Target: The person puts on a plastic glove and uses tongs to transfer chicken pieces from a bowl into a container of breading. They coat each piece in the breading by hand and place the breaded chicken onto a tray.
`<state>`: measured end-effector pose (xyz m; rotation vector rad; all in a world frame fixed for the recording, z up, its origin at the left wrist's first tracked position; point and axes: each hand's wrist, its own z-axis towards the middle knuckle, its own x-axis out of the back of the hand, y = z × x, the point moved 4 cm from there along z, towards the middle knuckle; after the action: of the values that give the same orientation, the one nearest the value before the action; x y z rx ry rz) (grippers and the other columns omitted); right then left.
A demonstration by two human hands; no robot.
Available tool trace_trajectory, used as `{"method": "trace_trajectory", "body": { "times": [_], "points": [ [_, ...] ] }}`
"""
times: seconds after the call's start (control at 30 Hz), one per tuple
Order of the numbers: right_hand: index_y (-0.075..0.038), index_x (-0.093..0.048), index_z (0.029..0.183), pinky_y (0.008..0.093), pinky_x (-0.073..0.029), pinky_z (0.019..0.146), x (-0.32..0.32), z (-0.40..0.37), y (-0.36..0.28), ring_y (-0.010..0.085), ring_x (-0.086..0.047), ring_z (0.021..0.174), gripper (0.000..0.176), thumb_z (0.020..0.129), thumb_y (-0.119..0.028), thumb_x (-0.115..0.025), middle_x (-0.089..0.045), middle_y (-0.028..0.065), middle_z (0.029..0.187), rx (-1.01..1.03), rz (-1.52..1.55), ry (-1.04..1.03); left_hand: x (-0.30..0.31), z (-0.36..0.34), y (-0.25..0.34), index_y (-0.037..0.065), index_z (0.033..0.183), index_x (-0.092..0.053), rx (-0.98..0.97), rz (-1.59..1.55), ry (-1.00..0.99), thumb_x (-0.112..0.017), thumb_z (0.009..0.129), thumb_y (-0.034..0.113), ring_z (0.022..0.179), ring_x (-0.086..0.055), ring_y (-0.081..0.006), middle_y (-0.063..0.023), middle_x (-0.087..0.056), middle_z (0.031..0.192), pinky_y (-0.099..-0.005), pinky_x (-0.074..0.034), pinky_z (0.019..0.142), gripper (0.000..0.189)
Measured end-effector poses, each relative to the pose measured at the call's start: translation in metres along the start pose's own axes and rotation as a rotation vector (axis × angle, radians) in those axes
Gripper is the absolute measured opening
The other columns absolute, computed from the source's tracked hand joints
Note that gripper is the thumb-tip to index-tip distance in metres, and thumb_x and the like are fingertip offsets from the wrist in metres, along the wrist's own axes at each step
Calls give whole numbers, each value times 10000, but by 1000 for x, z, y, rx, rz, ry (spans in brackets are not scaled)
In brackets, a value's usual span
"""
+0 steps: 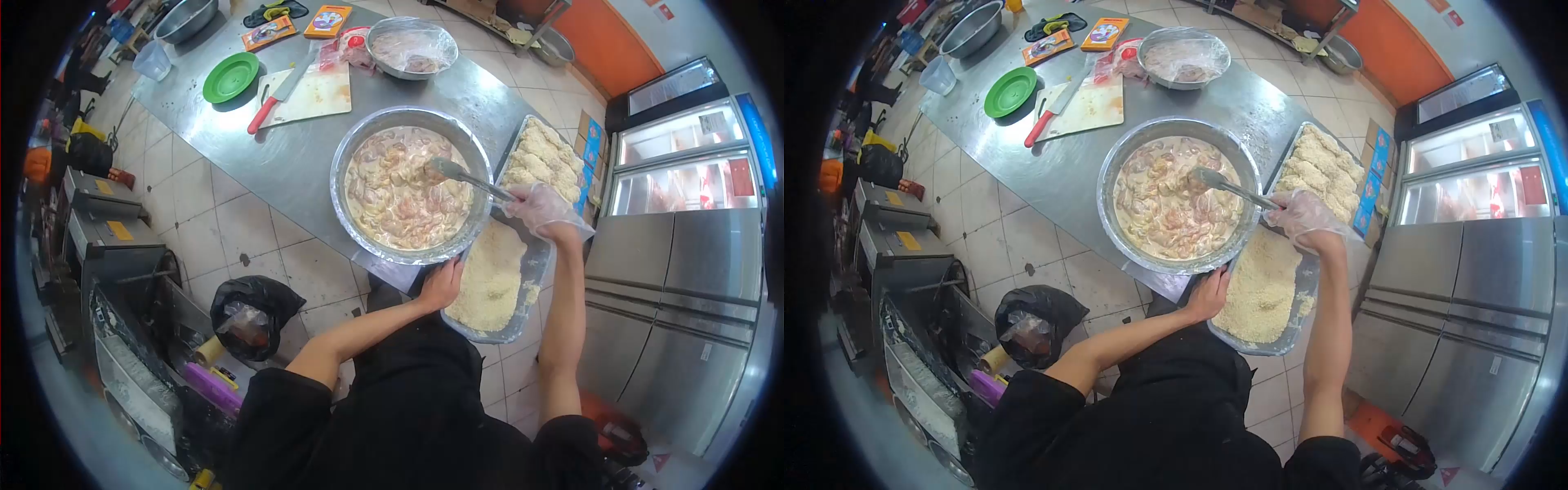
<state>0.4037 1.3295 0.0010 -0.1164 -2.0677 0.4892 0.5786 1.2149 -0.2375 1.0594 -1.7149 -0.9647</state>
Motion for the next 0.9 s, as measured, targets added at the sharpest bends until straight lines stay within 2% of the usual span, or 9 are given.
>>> {"method": "trace_trajectory", "body": {
  "times": [0.13,0.2,0.3,0.47,0.53,0.63,0.77,0.83,0.9],
  "points": [
    [-65,-713,1051,419,-485,713,-6,7,23,315,-630,731,295,826,-240,-635,-657,203,809,-110,141,-134,-1,-2,0,-12,1382,-456,13,15,-23,-323,1043,412,1167,-526,-491,-299,-558,1293,-534,-391,1026,559],
    [-80,-723,1024,439,-506,777,-7,15,22,348,-664,834,295,813,-263,-628,-685,203,886,-86,-262,0,-3,1,-4,-12,1383,-455,-14,12,-9,-320,1043,416,1174,-520,-492,-300,-555,1298,-533,-389,1027,563],
    [-105,-708,1120,443,-512,789,-10,13,15,368,-662,870,370,788,-253,-642,-685,224,923,-97,-320,75,-5,1,-6,-14,1384,-456,4,15,3,-316,1045,419,1183,-514,-494,-299,-555,1298,-530,-387,1030,567],
    [-146,-727,1106,444,-528,814,-11,26,-10,342,-685,906,314,824,-223,-613,-707,180,963,-25,-354,129,-5,1,-6,-26,1375,-461,33,19,-8,-335,1045,412,1195,-510,-488,-291,-555,1305,-516,-381,1040,563],
    [-104,-720,1099,429,-537,886,-23,48,-14,329,-679,1008,310,818,-160,-601,-712,147,1060,108,-498,233,-4,1,-7,-29,1372,-463,28,16,-1,-340,1044,409,1194,-511,-486,-287,-556,1306,-515,-382,1039,561],
    [-67,-733,1016,441,-539,872,-26,72,-33,340,-687,978,265,816,-115,-566,-721,151,1005,76,-621,127,-6,1,-7,-33,1367,-466,8,6,10,-350,1043,405,1192,-512,-483,-281,-558,1308,-512,-385,1037,557],
    [-76,-741,949,441,-539,847,-2,68,-31,344,-692,931,236,819,-120,-548,-719,164,966,67,-577,136,-3,1,-5,-32,1363,-472,10,20,6,-366,1041,396,1195,-513,-476,-281,-555,1312,-504,-389,1036,546],
    [-91,-739,957,446,-531,814,9,64,-14,341,-689,904,240,823,-179,-560,-707,185,964,175,-560,-22,0,-1,1,-31,1365,-471,31,28,-8,-369,1041,394,1196,-513,-475,-287,-553,1310,-504,-390,1035,544],
    [-111,-737,1003,444,-520,795,26,41,-2,341,-680,870,275,814,-244,-588,-697,198,935,221,-507,-1,1,-2,2,-29,1367,-469,45,36,-24,-372,1040,391,1197,-513,-473,-293,-552,1308,-503,-390,1035,542]
  ]
}}
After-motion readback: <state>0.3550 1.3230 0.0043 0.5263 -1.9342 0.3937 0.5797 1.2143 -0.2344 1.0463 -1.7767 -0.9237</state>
